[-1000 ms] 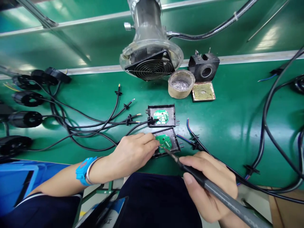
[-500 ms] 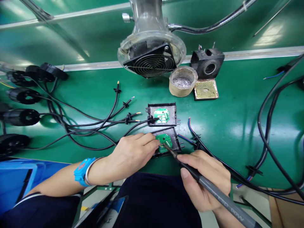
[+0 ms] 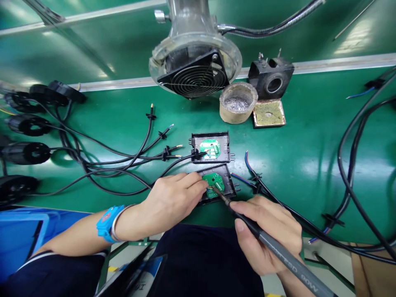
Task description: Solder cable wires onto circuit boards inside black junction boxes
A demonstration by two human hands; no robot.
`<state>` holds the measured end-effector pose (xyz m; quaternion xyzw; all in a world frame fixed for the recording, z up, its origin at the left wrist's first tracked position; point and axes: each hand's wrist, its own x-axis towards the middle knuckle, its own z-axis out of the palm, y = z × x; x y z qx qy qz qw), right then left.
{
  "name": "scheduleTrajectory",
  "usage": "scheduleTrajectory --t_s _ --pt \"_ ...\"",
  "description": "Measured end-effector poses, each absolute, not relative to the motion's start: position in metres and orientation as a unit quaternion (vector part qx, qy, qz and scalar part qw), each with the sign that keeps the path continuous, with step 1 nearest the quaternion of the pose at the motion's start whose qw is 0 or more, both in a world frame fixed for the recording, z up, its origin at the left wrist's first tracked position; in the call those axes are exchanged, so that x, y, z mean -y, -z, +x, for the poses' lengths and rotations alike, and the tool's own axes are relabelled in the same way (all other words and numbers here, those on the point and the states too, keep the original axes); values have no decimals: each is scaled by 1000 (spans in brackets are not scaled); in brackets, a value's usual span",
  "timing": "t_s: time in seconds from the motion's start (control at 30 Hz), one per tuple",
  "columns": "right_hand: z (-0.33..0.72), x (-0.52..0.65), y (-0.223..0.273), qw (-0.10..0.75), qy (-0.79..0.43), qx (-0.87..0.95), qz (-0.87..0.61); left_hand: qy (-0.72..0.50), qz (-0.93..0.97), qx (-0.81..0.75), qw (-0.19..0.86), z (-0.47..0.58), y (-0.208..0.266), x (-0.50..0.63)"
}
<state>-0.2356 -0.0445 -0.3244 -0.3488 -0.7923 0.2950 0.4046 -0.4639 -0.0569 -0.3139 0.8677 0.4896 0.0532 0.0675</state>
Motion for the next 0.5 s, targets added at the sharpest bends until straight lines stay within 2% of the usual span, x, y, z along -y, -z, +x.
scheduleTrajectory --t_s 0.13,0.33,0.5 --pt "-231 47 325 412 -301 782 -358 -49 867 -493 63 -463 314 57" --pt "-223 50 329 469 -309 734 -382 -45 868 -491 59 -464 317 57" --pt "-228 40 338 466 -248 783 -329 -39 865 -496 62 -464 316 56"
